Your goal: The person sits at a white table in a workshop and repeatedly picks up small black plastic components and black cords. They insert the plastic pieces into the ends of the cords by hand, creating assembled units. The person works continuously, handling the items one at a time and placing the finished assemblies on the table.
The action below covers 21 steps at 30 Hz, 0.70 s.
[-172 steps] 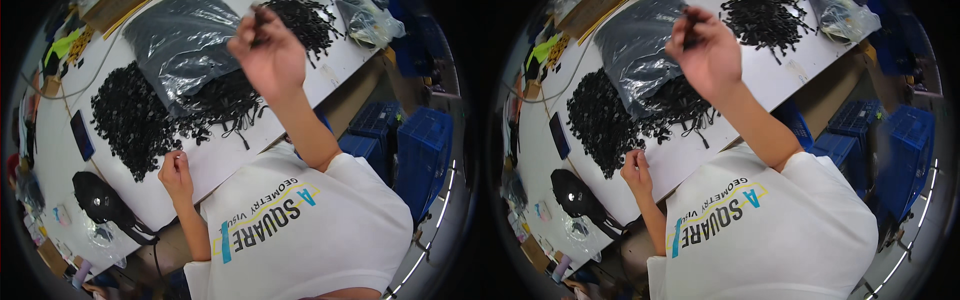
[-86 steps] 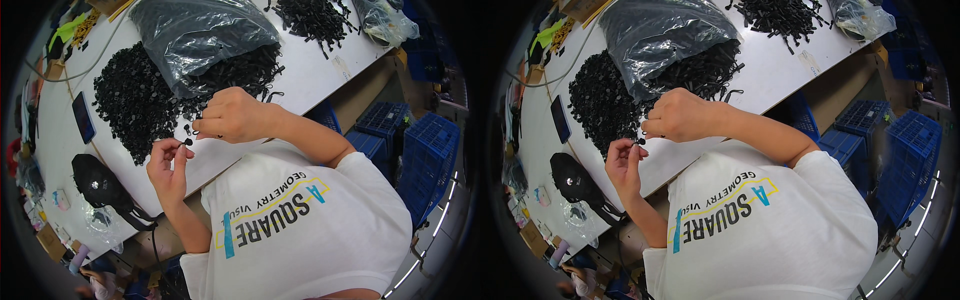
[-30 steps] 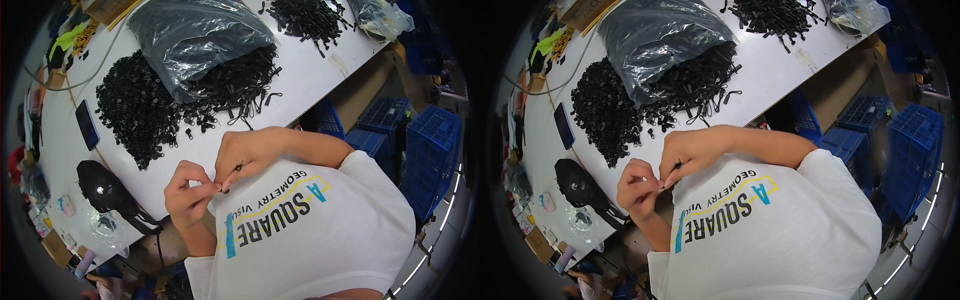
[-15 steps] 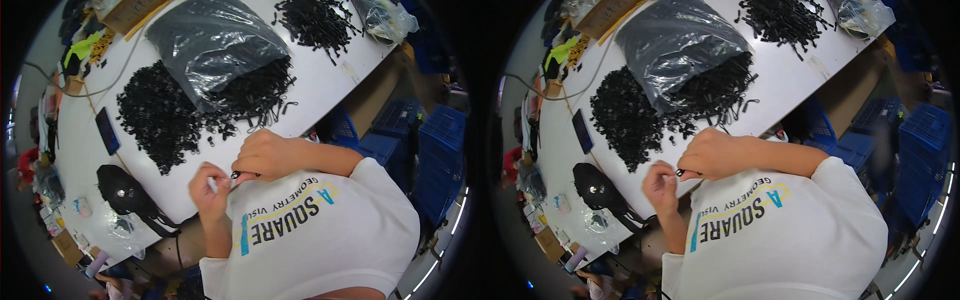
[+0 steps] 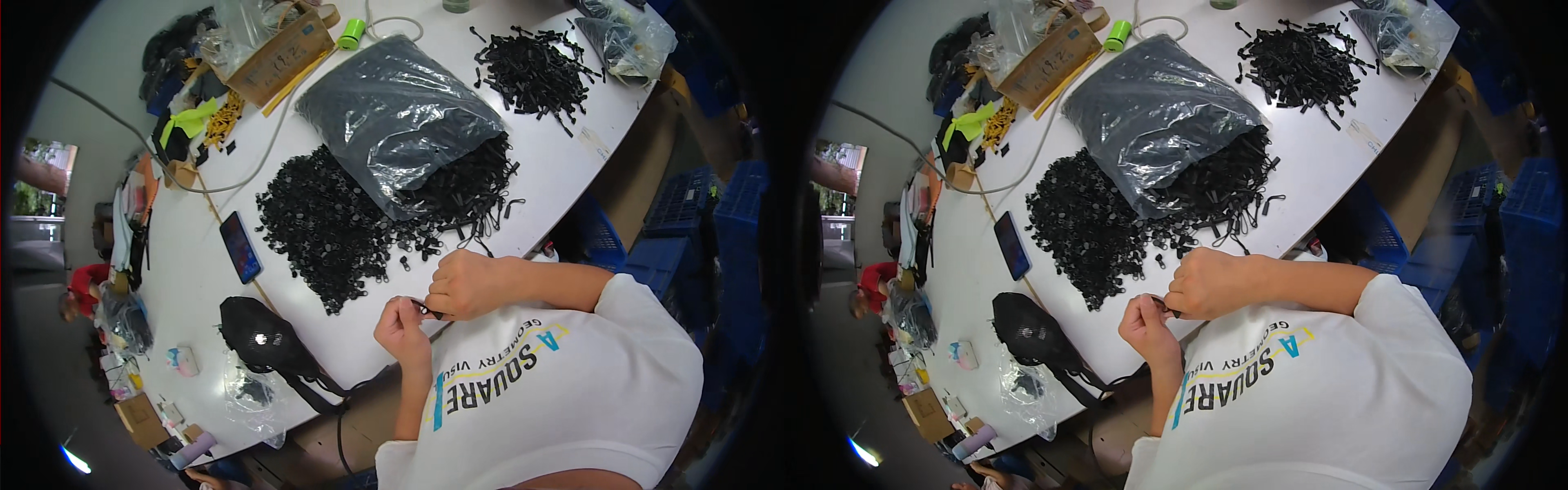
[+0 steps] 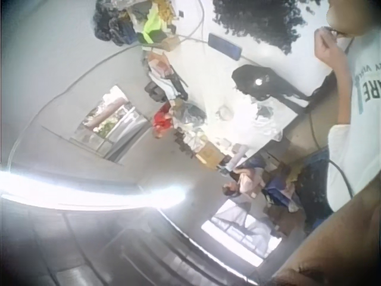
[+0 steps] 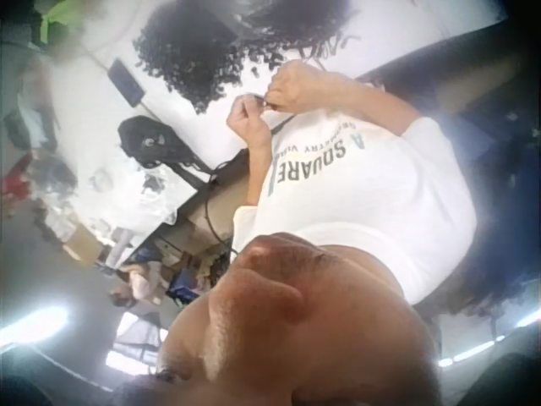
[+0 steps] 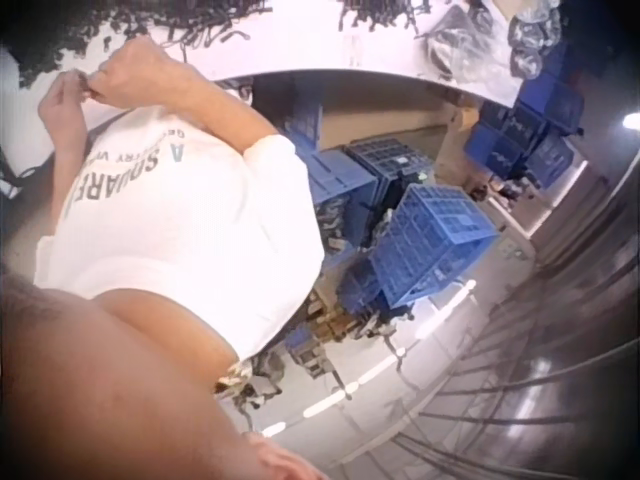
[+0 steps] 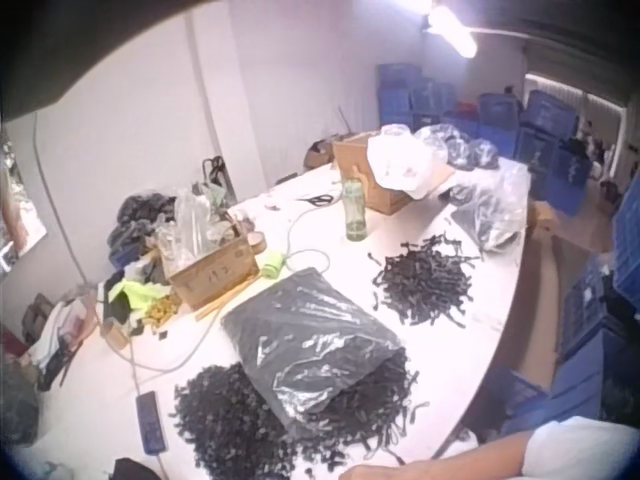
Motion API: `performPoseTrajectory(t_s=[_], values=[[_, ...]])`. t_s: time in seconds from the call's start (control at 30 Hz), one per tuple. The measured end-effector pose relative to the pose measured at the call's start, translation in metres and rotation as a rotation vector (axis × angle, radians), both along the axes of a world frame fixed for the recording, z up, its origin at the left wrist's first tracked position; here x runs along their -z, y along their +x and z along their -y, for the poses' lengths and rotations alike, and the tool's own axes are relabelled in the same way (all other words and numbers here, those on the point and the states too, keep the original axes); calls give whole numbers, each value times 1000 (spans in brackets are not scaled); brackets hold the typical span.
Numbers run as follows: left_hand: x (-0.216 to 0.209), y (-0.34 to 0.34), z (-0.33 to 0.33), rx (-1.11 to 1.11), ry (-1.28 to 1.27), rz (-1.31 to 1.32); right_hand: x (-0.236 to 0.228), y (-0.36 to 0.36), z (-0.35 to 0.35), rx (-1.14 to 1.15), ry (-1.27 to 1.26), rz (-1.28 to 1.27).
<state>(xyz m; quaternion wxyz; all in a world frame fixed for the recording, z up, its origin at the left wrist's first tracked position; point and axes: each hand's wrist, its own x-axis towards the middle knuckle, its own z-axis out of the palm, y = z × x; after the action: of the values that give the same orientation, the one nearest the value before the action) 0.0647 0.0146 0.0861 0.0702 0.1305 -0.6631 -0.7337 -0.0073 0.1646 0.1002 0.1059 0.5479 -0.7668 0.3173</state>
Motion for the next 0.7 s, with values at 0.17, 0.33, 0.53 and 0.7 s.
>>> performPoseTrajectory(t_s=[0.17,0.33,0.53,0.7], values=[[-3,8,19,65,59,-124,0,6,16,32,-34,112],[7,21,50,42,166,-260,1,11,44,-76,-85,232],[10,35,61,-129,-70,-145,-3,13,61,-96,-24,249],[7,23,50,-2,-764,-224,4,16,49,90,228,216]])
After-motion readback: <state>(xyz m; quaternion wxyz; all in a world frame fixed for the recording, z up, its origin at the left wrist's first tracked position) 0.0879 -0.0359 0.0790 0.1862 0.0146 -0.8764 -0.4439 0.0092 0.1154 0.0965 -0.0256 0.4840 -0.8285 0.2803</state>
